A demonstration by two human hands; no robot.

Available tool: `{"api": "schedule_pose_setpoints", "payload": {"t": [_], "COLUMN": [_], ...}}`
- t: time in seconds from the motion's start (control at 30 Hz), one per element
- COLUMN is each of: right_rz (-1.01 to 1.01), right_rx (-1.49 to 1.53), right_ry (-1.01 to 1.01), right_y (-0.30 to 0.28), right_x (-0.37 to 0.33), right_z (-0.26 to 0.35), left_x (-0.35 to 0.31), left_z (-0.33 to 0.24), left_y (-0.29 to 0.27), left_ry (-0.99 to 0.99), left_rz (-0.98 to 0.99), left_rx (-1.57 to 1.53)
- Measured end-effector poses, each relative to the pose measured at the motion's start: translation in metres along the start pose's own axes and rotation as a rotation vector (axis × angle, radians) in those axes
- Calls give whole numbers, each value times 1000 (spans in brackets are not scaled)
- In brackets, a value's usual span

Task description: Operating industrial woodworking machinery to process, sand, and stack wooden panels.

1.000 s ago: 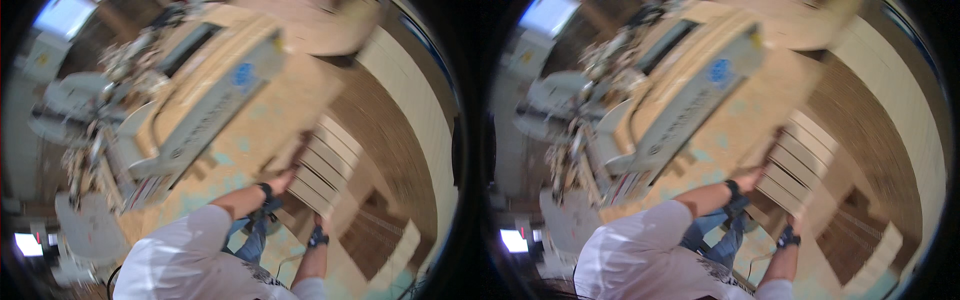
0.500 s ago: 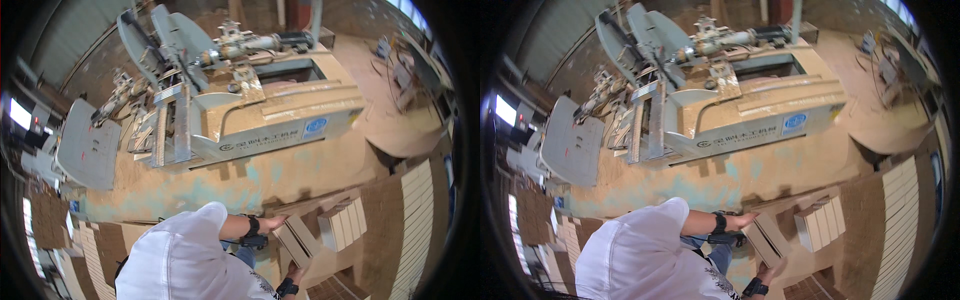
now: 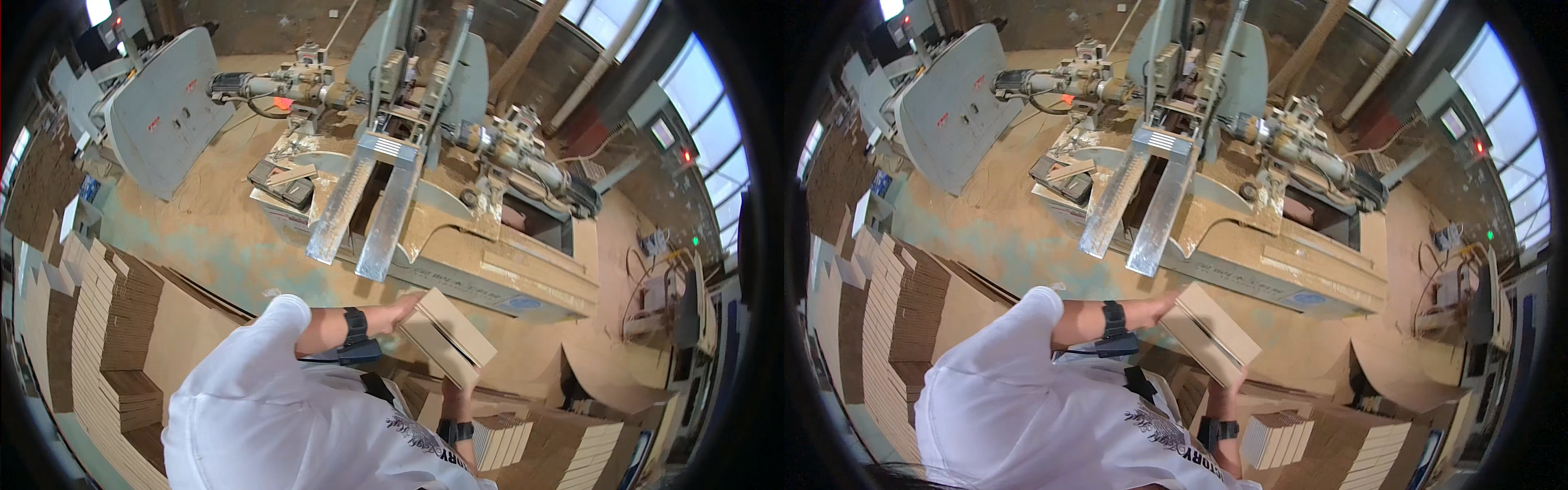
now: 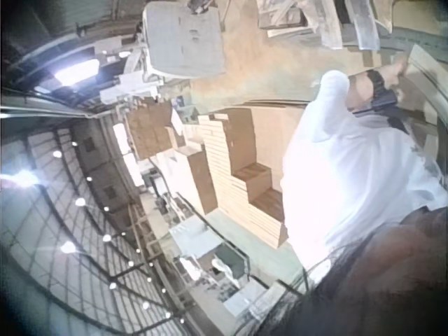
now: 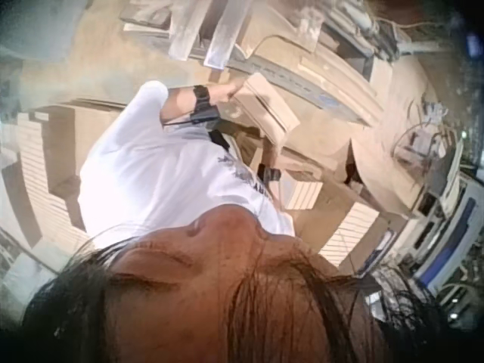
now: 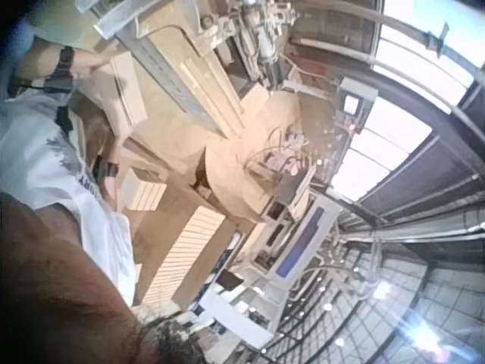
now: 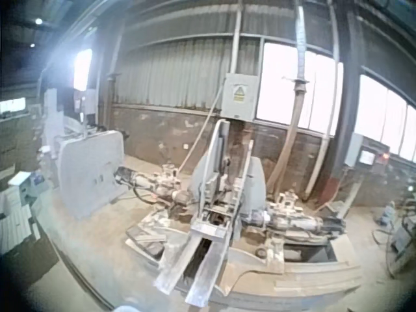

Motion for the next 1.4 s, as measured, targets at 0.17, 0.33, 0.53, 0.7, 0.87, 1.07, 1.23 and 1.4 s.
{"api": "schedule_pose_setpoints", "payload": {"t": [0.17,0.33,0.53,0.7,0.87,1.07,1.23,1.4], "right_rz": [454,372,397,296,317,592,653,529], "right_rx": [238,113,-117,-176,-233,-222,-235,-711], "right_ry": [68,312,296,581,618,446,502,479], "right_y": [121,229,296,311,327,345,341,330], "right_x": [58,103,143,175,214,261,289,333], "right_z": [-32,-68,-68,-71,-67,-57,-51,18], "left_x": [-30,-46,-34,-23,6,51,55,23], "left_z": [-90,-147,-180,-216,-259,-295,-304,-235], "left_y": [-91,-178,-227,-225,-226,-243,-250,-254], "left_ry": [172,233,156,187,224,298,371,696], "left_rz": [-101,-318,-375,-336,-324,-242,-240,-927], "left_rx": [-144,-185,-376,-416,-412,-434,-482,-811]}}
Point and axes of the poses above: each hand's wrist, its own x-axis towards the middle knuckle, its own y-axis out of the palm, z = x × y, the point moved 6 cm from there along x, towards the middle knuckle, and after that the axes turned 10 degrees about -x, right-handed, at the moved point
